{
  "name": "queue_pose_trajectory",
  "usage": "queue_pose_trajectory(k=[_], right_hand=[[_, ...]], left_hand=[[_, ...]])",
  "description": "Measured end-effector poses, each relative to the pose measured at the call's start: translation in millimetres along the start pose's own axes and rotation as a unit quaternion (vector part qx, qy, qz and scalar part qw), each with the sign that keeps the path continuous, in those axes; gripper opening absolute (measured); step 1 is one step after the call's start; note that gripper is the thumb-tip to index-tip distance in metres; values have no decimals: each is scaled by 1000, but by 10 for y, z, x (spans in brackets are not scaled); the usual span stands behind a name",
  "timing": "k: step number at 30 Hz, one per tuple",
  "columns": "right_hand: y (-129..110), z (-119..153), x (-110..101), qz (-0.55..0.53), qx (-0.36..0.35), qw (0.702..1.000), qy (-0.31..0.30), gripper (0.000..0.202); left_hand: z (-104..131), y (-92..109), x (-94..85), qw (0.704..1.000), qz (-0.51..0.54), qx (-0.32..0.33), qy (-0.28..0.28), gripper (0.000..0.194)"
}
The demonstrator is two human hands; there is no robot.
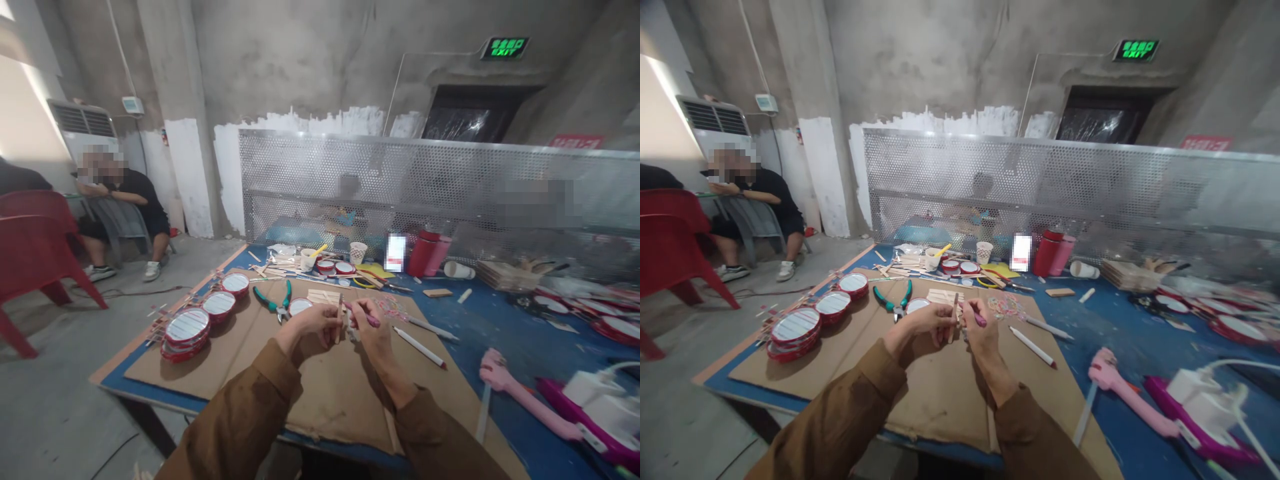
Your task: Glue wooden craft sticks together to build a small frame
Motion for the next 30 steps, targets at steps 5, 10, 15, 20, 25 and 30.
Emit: queue_pose_trajectory(k=[5, 10, 15, 20, 25, 30], right_hand=[[-36, 3, 20, 12, -18, 1000, -5, 30], [-4, -7, -3, -3, -1, 1000, 1, 31], [-10, -4, 15, 6, -12, 1000, 2, 31], [-18, 2, 12, 12, -18, 1000, 6, 33], [3, -3, -29, 6, -6, 1000, 19, 34], [-24, 2, 16, -4, -16, 1000, -1, 33]], left_hand=[[-2, 7, -5, 1000, -7, 4, 2, 36], [-12, -4, -3, 1000, -3, -1, 3, 35], [-27, -31, -5, 1000, 6, 1, 1, 36], [-21, -28, -17, 1000, 2, 9, 3, 37], [-18, -14, 10, 1000, 6, 4, -4, 31], [-20, 1, 1, 1000, 10, 2, 3, 29]])
Point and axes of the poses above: each hand's wrist, its own z-axis away from the middle knuckle, its own x-axis out of the palm, y = z × x, the point moved 9 cm from there along -z, towards the middle knuckle, and after that the axes turned 12 degrees about x, right-handed, at the moved point
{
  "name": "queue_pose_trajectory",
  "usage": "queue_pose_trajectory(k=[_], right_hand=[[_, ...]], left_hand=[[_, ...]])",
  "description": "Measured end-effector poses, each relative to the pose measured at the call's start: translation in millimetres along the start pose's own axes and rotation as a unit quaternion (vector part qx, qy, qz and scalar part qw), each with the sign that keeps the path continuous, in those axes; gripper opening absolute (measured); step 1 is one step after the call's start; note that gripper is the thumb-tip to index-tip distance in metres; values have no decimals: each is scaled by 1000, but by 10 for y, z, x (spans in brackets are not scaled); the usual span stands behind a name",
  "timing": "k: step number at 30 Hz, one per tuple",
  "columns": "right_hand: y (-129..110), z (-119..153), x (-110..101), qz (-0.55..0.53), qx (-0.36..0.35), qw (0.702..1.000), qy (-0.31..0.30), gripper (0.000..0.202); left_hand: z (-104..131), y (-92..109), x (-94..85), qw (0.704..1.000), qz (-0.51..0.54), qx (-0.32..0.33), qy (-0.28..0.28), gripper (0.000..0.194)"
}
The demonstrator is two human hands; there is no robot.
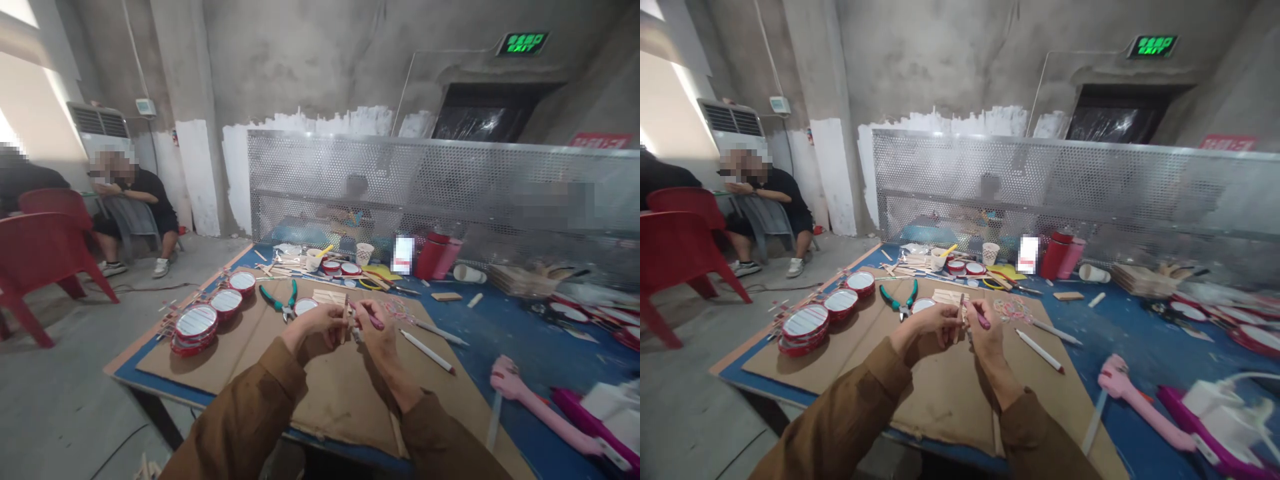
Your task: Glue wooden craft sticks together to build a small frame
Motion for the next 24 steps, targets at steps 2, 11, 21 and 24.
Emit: queue_pose_trajectory(k=[2, 11, 21, 24], right_hand=[[-1, 2, 21, -2, -1, 1000, -6, 33], [48, 1, -42, 18, 4, 999, 29, 32], [41, 6, 25, 8, 6, 1000, -4, 29], [67, -4, -32, 15, 9, 1000, 23, 30]], left_hand=[[-2, -9, 2, 1000, 3, 2, -4, 33], [-2, -29, -18, 1000, -10, 3, 2, 34], [29, 28, -2, 1000, -19, -9, 7, 20], [20, 8, -4, 1000, -17, -10, 6, 24]])
Point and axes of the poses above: each hand's wrist, its own z-axis away from the middle knuckle, its own x-axis out of the palm, y = z × x, the point moved 9 cm from there along -z, towards the middle knuckle, and after that the axes turned 12 degrees about x, right-handed, at the moved point
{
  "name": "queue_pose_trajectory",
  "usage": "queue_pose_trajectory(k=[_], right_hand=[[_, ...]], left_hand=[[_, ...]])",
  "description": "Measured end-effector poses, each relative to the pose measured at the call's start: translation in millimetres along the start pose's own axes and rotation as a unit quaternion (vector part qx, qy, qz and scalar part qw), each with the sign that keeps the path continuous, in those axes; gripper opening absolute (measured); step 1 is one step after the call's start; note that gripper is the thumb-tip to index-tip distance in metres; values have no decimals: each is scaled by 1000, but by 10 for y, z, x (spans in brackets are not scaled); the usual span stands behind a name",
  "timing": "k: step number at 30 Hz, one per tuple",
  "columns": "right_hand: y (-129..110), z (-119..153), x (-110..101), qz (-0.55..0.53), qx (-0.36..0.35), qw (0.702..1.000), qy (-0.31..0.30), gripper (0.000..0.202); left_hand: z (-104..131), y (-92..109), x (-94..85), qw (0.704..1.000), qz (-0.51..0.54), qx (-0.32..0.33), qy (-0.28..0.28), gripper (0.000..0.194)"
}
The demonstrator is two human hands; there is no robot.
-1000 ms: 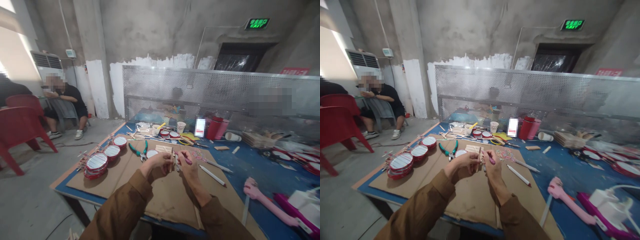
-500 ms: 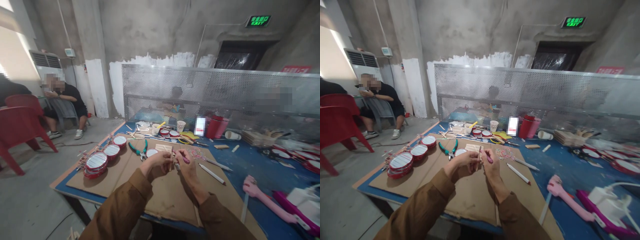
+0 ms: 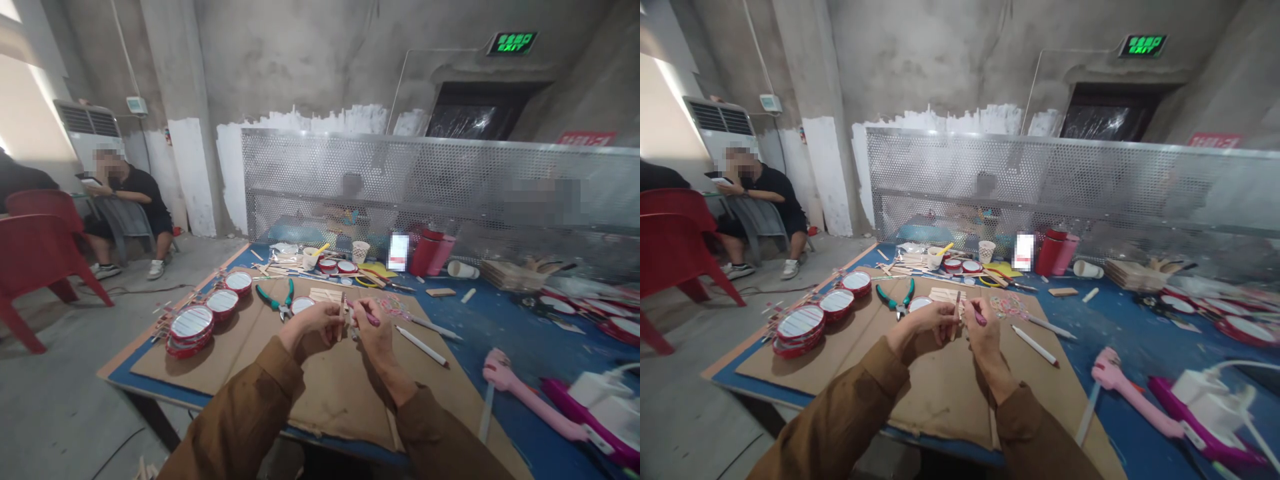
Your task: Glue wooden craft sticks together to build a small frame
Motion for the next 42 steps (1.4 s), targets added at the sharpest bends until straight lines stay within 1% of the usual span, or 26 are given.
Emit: queue_pose_trajectory(k=[2, 4, 8, 11, 14, 18, 22, 24, 26, 31, 37, 42], right_hand=[[21, -9, -23, -11, 10, 1000, 9, 31], [13, -7, -11, -21, 11, 1000, 1, 32], [-51, 19, 41, -7, -7, 1000, -21, 30], [-49, 22, 40, -10, 3, 1000, -23, 28], [-32, 13, 22, -38, 18, 999, -17, 30], [-84, 19, 48, -33, -7, 999, -29, 28], [-89, 19, 32, -8, -19, 1000, -19, 27], [-64, 9, 11, -11, -13, 1000, -9, 28], [-47, 2, 14, -18, -12, 1000, -14, 28], [-40, 6, 38, -20, -4, 1000, -24, 28], [-53, 10, 25, -37, -6, 999, -19, 28], [-56, 16, 42, -28, -1, 999, -25, 26]], left_hand=[[-1, -11, -1, 1000, 0, -1, -2, 27], [4, -20, -3, 1000, -2, -1, -2, 28], [5, -25, -21, 1000, 0, 8, 6, 33], [-1, -35, -20, 1000, -3, 6, 3, 37], [-4, -38, -24, 1000, -6, 0, 4, 32], [-1, -24, -16, 1000, -8, 0, 1, 27], [-15, -26, -7, 1000, -4, 9, -4, 30], [-25, -29, -6, 1000, -2, 14, -5, 32], [-30, -27, -3, 1000, -1, 18, -7, 33], [-14, -20, -13, 1000, -4, 9, 0, 29], [2, 32, 9, 1000, 6, 18, -4, 29], [10, 21, -13, 1000, -4, 8, 5, 23]])
Point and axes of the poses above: each hand's wrist, its own z-axis away from the middle knuckle, its own x-axis out of the palm, y = z × x, the point moved 9 cm from there along -z, towards the middle knuckle, and after that the axes turned 12 degrees about x, right-handed, at the moved point
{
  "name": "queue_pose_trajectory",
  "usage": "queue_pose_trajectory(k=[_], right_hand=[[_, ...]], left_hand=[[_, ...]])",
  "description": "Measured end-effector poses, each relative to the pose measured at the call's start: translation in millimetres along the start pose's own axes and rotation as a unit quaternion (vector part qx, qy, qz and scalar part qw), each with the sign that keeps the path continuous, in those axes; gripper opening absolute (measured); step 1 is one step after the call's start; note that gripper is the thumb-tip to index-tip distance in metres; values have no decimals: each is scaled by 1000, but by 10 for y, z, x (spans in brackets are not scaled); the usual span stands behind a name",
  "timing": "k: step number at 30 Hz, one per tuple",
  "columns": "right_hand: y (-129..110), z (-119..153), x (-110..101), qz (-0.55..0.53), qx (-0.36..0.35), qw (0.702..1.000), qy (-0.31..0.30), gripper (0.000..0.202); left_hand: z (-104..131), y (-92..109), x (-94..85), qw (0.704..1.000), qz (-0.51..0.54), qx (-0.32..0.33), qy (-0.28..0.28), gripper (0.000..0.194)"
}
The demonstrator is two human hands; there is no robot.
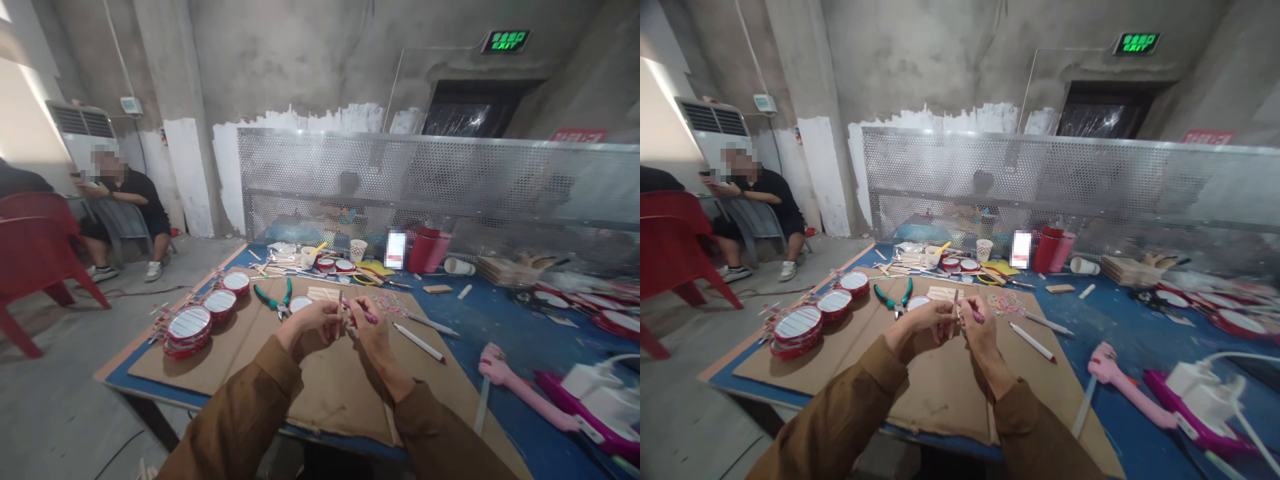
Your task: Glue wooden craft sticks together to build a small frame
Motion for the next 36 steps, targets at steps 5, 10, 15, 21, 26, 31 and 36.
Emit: queue_pose_trajectory(k=[5, 10, 15, 21, 26, 31, 36], right_hand=[[-12, 5, -6, 6, 0, 1000, 3, 27], [0, 5, -21, 1, 8, 1000, 9, 28], [-37, 18, -38, 23, -4, 1000, 18, 28], [-3, 3, -32, 2, 0, 1000, 10, 28], [-20, 6, -15, 17, -15, 1000, 6, 29], [-23, 8, -10, 5, -12, 1000, 0, 30], [-6, 2, -9, 17, -20, 1000, 7, 29]], left_hand=[[-4, -16, 3, 1000, -4, 1, -4, 24], [-9, -12, 10, 1000, -3, 1, -4, 29], [-14, -28, -5, 1000, -10, -9, 3, 30], [-15, -16, 1, 1000, -8, 3, -4, 27], [-21, -31, 10, 1000, 2, 10, -15, 34], [-25, -29, 8, 1000, 4, 11, -12, 34], [-23, -30, 6, 1000, 1, 8, -8, 30]])
Point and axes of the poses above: each hand's wrist, its own z-axis away from the middle knuckle, its own x-axis out of the palm, y = z × x, the point moved 9 cm from there along -z, towards the middle knuckle, and after that the axes turned 12 degrees about x, right-handed, at the moved point
